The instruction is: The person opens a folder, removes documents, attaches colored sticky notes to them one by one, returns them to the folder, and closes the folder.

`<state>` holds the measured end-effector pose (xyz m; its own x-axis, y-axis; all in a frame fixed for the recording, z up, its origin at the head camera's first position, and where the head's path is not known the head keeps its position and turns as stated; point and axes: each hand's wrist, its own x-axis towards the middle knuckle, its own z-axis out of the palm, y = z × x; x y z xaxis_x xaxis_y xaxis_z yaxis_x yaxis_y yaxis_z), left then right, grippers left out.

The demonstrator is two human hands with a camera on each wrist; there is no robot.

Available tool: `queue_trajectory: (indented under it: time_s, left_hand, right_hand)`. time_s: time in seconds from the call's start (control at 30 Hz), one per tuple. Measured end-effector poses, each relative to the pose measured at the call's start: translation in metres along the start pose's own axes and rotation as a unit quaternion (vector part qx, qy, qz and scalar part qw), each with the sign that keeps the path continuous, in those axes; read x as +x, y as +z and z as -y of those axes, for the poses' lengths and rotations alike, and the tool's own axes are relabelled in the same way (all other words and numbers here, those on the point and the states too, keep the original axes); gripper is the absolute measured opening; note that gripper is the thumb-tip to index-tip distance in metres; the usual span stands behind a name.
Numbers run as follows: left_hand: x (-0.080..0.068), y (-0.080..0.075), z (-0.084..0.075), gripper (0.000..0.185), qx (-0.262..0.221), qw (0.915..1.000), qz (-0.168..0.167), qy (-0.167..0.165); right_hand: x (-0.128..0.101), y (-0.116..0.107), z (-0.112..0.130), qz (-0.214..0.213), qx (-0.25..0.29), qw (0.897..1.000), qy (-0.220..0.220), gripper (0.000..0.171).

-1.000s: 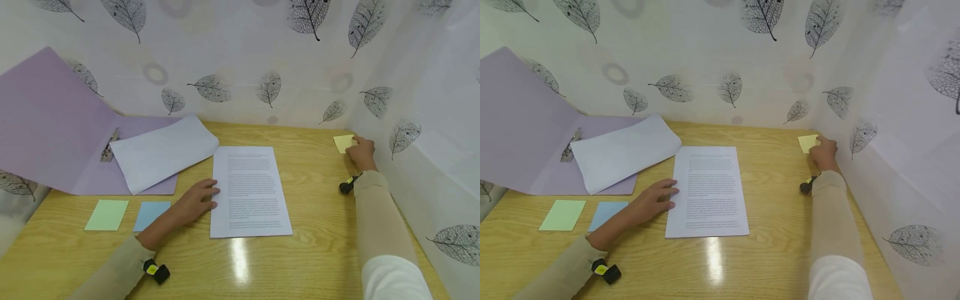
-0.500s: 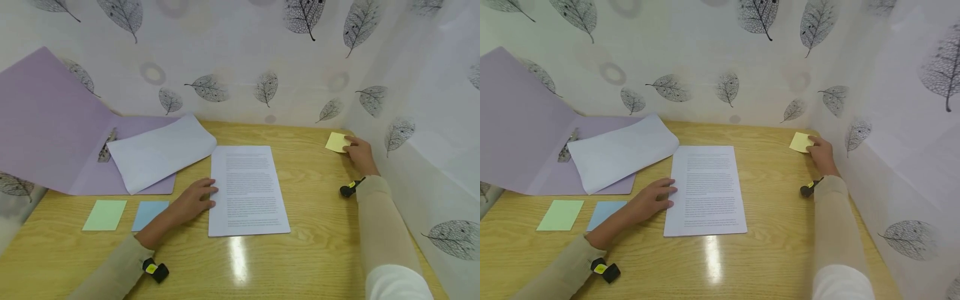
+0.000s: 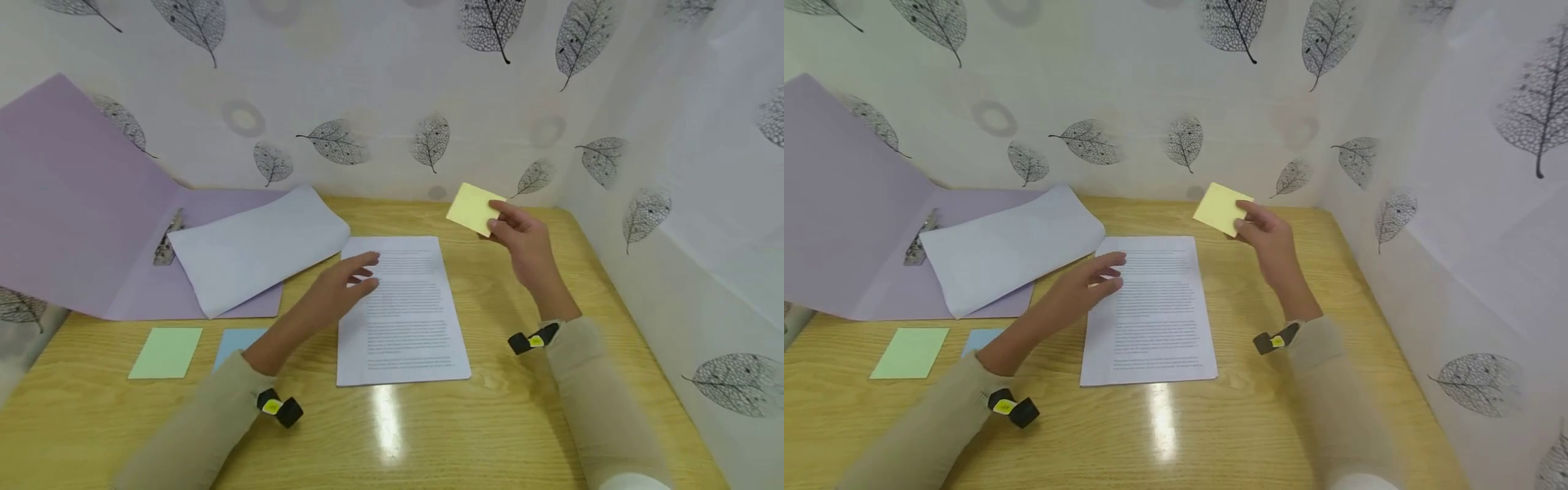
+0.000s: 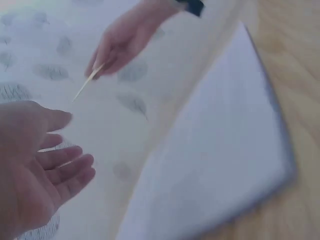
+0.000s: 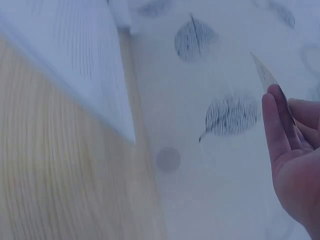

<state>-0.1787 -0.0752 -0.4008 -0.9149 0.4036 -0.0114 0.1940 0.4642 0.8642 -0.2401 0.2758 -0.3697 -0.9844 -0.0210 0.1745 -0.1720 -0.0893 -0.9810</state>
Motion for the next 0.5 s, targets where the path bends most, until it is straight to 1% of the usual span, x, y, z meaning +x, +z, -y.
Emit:
queue_trajectory:
  time_s: [0.07,0.13,0.2,0.27,0.37,0.5]
  left_hand:
    - [0.01,0.007,-0.016,0.059,-0.06,0.9977,-0.017,0.028]
    - [0.018,0.013,-0.03,0.062,-0.118,0.9909,-0.038,0.053]
    - [0.024,0.019,-0.042,0.066,-0.176,0.9797,-0.062,0.073]
    - [0.028,0.022,-0.049,0.065,-0.215,0.9686,-0.084,0.093]
    - [0.032,0.025,-0.053,0.059,-0.24,0.957,-0.117,0.114]
    - [0.034,0.023,-0.051,0.048,-0.23,0.9533,-0.15,0.126]
  right_hand:
    - [-0.008,0.027,0.003,0.007,0.001,1.0,-0.015,0.039]
    - [-0.015,0.052,0.006,0.011,0.0,1.0,-0.023,0.039]
    - [-0.023,0.073,0.006,0.012,0.005,1.0,-0.026,0.04]
    - [-0.03,0.089,0.007,0.011,0.007,1.0,-0.027,0.041]
    - [-0.039,0.104,0.006,0.01,-0.007,0.999,-0.031,0.041]
    - [-0.049,0.109,0.006,0.037,-0.065,0.996,-0.049,0.036]
